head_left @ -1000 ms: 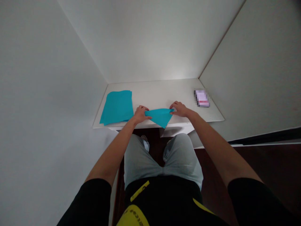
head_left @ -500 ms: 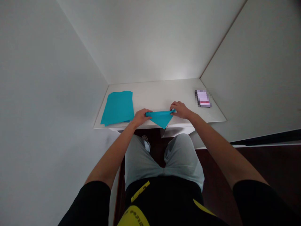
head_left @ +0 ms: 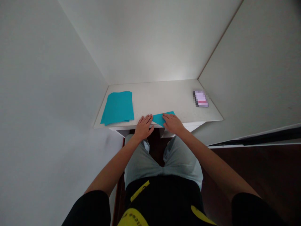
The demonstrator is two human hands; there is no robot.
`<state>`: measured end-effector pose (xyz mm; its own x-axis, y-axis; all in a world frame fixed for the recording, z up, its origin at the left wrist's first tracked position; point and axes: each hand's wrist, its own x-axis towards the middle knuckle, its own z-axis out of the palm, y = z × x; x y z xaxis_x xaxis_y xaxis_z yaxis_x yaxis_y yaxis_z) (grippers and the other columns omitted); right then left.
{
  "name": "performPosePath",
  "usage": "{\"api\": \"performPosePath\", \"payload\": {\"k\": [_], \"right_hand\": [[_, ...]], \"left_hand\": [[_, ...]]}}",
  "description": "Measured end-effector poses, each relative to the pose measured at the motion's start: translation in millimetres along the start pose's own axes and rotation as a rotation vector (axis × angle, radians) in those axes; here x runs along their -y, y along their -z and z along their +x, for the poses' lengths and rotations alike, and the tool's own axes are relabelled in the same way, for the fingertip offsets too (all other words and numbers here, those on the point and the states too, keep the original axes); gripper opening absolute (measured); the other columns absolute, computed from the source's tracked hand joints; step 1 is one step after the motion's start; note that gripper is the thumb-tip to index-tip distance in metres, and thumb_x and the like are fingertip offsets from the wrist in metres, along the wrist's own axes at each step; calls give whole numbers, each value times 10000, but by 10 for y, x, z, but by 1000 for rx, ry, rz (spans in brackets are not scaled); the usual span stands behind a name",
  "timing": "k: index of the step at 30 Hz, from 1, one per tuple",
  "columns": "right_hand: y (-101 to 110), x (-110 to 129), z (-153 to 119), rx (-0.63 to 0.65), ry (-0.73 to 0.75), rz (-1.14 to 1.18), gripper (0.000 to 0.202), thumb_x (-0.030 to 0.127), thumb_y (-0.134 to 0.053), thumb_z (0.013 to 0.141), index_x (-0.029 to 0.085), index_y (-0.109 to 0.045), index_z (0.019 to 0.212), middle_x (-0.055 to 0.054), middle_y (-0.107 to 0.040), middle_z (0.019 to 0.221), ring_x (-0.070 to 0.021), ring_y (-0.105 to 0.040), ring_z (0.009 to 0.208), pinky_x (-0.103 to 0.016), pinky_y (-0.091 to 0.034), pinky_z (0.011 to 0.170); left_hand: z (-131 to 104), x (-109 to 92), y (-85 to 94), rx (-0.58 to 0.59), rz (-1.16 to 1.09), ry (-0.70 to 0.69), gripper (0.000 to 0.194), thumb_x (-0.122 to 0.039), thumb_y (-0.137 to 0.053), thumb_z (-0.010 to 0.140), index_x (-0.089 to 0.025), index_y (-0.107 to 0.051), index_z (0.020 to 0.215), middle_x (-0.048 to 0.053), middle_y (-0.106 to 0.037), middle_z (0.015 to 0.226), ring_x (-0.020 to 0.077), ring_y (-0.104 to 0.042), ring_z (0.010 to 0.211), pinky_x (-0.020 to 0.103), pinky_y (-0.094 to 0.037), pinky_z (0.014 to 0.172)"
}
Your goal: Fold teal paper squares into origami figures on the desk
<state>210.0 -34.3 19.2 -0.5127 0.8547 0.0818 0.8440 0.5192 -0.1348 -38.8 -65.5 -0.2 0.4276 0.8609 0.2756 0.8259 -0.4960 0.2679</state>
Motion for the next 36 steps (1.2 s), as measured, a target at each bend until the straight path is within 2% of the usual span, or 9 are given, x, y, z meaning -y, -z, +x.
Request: {"api": "performPosePath", "payload": {"k": [4,7,12,17,21,25,27,31,36], "right_hand": [[-189,385,106,-8,62,117,619,402,-354,1130,113,-472,1664,-160,-481,1712,-302,-450,1598,-524,-332,1338],[-292,456,167,-20,50,172,715,526,-325,1140,71,-437,1679,-188,-427,1736,-309,-386,1636,-525,-308,1356],[-334,60,34,-95,-15,169,769,594,-308,1134,73,-431,1686,-203,-391,1748,-337,-366,1644,-561,-302,1357],[-240,-398,-189,-87,-113,94,805,627,-291,1127,70,-405,1697,-211,-383,1750,-359,-387,1631,-603,-298,1342],[-178,-496,-284,-80,-125,35,886,708,-321,1096,68,-378,1707,-225,-393,1744,-369,-391,1628,-617,-274,1340],[-174,-474,-383,-117,-93,13,985,797,-447,1020,90,-387,1703,-225,-420,1734,-383,-420,1605,-604,-283,1326],[-172,-459,-450,-141,-86,28,915,766,-497,1018,120,-458,1665,-212,-484,1701,-379,-468,1567,-581,-343,1284],[-135,-438,-547,-227,-127,96,572,602,-548,1062,195,-675,1444,-177,-676,1520,-364,-603,1399,-528,-450,1134],[-71,-517,-452,-284,-220,287,345,505,-552,1077,227,-758,1073,-113,-813,1090,-308,-722,1053,-456,-477,979]], "left_hand": [[-67,-45,-69,15,87,19,674,-352,-515,1058,-189,-414,1705,103,-416,1759,284,-381,1644,527,-252,1381],[-61,-35,-91,13,109,25,651,-339,-472,1078,-195,-405,1710,89,-426,1753,263,-383,1644,515,-264,1380],[-47,-30,-88,-5,108,27,625,-367,-454,1104,-227,-403,1710,80,-443,1745,256,-409,1631,503,-286,1371],[-52,-35,-105,-30,79,20,646,-355,-488,1095,-219,-388,1718,86,-440,1747,268,-402,1635,517,-265,1381],[-43,-8,-133,-58,29,30,570,-353,-508,1104,-232,-489,1661,84,-479,1720,270,-452,1606,526,-301,1368],[-48,67,-156,-103,-74,38,421,-327,-555,1106,-263,-653,1510,71,-620,1606,249,-564,1523,536,-362,1337],[-53,101,-144,-125,-131,44,325,-304,-585,1099,-274,-735,1386,65,-711,1502,245,-635,1450,536,-402,1310],[-22,121,-47,-150,-211,87,186,-302,-642,1079,-269,-810,1153,62,-832,1231,243,-761,1218,466,-551,1149],[178,141,96,-203,-324,180,152,-305,-659,1067,-233,-786,1112,71,-828,1125,232,-767,1089,380,-583,1019]]}}
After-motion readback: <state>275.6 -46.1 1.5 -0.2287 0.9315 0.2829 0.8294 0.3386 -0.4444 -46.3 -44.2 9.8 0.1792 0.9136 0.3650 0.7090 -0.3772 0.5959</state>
